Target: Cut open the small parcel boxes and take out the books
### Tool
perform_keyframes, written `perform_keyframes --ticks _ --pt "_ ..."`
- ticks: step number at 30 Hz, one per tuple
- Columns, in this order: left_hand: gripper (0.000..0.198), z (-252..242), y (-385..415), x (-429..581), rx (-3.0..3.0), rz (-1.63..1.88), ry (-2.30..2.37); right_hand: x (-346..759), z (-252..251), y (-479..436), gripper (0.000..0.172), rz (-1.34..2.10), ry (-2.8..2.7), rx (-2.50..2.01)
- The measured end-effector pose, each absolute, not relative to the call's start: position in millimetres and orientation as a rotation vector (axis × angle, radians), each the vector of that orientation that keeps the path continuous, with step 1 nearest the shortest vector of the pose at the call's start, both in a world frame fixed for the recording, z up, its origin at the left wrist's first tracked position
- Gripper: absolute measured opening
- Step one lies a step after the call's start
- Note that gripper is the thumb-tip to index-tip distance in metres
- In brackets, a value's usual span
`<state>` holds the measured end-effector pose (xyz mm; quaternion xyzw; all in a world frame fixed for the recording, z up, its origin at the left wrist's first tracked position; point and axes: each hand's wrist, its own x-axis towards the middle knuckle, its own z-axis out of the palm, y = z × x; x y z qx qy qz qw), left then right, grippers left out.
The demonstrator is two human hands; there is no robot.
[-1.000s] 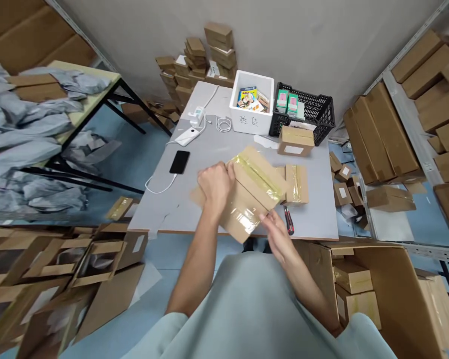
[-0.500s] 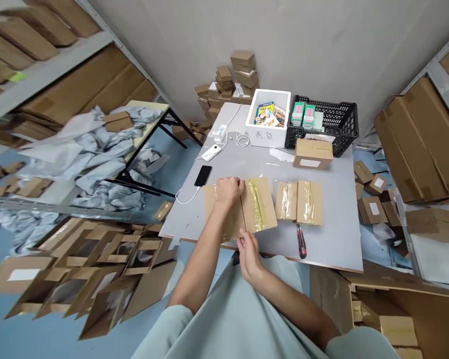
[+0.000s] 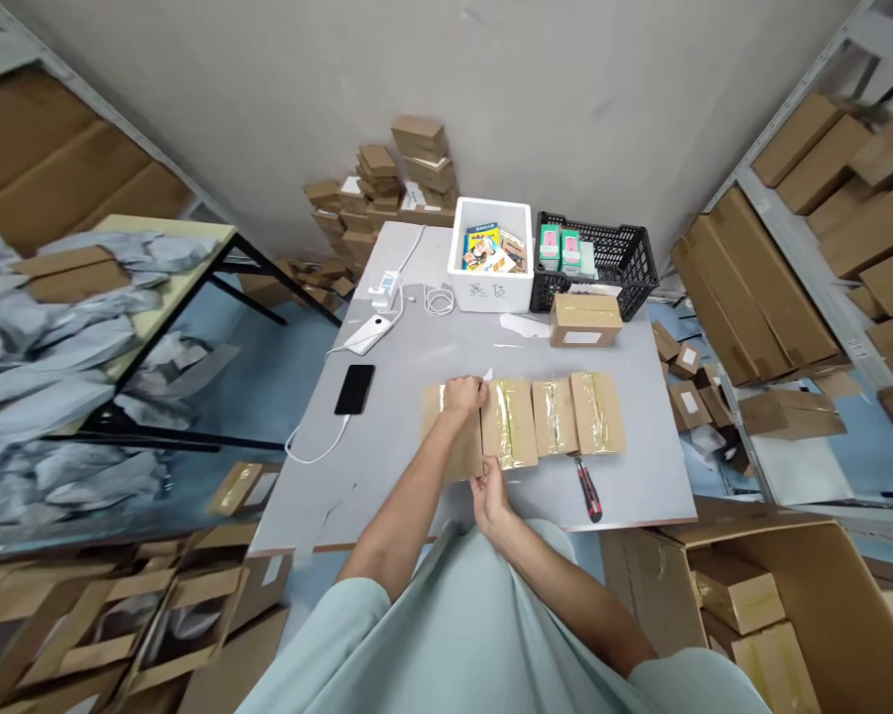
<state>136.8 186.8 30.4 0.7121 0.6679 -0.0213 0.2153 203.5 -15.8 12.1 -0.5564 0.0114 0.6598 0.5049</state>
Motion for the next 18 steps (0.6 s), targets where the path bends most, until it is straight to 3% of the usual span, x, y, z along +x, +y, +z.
perform_keyframes --ticks 4,9,15,18 --pt "0.043 16 203 136 2.007 -0.001 1.727 193 2 1 0.025 1.593 0.125 -1.404" --pt "0.05 9 191 124 2.058 0.1 1.584 207 -16 -2 0.037 1.648 0.138 -1.525" --pt "0.083 -31 66 70 2.123 0.386 1.482 276 -30 -44 0.089 1.216 -0.232 -1.904" --pt "0.085 -55 1 55 2.049 0.331 1.598 290 -37 -57 0.092 0.971 -0.788 -2.029"
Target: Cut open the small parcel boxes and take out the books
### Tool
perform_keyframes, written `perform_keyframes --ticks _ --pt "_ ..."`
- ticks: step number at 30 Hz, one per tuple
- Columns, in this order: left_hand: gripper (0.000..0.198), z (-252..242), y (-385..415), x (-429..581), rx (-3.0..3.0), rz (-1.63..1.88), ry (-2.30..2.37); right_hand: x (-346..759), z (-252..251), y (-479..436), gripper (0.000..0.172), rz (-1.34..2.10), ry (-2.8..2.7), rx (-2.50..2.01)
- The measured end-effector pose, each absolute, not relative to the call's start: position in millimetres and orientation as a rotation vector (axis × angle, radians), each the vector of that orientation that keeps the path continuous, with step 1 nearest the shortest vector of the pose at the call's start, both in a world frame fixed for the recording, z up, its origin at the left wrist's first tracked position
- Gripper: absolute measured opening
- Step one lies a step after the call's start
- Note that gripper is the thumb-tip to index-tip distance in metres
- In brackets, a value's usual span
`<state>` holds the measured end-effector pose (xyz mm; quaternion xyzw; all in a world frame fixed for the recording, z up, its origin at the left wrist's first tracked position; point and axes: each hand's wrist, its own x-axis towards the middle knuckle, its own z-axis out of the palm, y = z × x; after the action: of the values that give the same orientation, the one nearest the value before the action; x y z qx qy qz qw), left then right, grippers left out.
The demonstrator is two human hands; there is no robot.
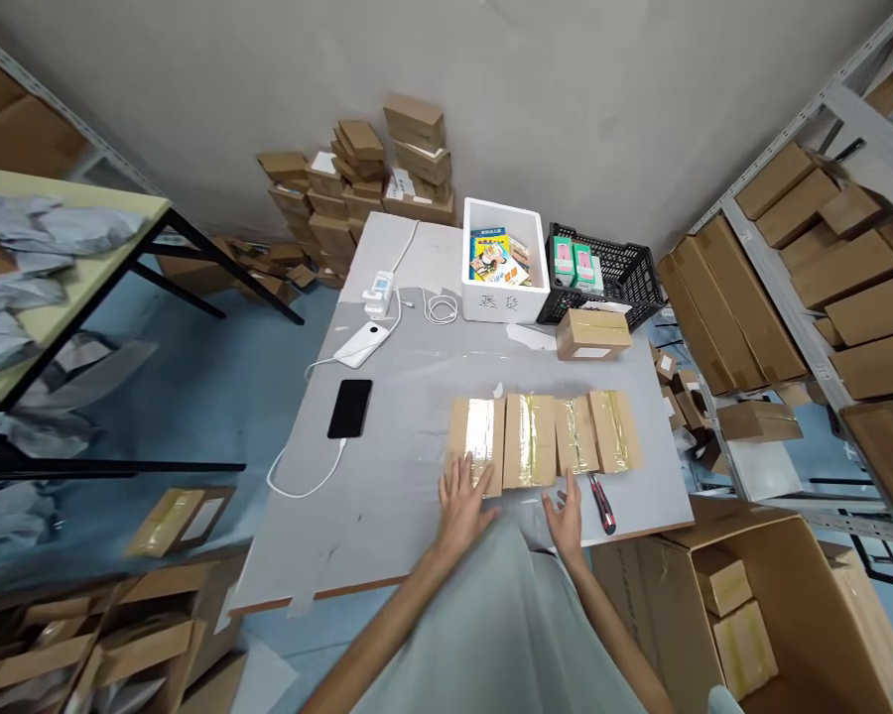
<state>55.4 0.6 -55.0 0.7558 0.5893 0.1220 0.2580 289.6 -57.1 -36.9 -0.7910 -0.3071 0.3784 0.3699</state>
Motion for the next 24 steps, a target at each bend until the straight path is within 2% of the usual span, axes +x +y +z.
perform_keyframes --ticks 3,6,11,15,19,24 --pt "0.077 -67 -25 54 1.992 0.31 1.683 279 -49 -53 0.08 0.916 -1.138 -2.12" --pt "0.066 -71 -8 54 1.957 0.382 1.719 261 -60 -30 0.074 0.856 -1.328 -2.183" --pt "0.063 -69 72 46 1.94 0.464 1.724 254 -65 43 0.074 0.797 -1.486 -2.178" --pt "0.065 -56 153 55 1.926 0.364 1.75 260 -51 123 0.082 0.845 -1.551 -2.167" --pt "0.066 -36 225 77 1.889 0.199 1.795 267 -30 199 0.082 0.897 -1.554 -2.232" --pt "0.06 -22 274 83 1.861 0.144 1.797 297 -15 251 0.083 0.964 -1.567 -2.15"
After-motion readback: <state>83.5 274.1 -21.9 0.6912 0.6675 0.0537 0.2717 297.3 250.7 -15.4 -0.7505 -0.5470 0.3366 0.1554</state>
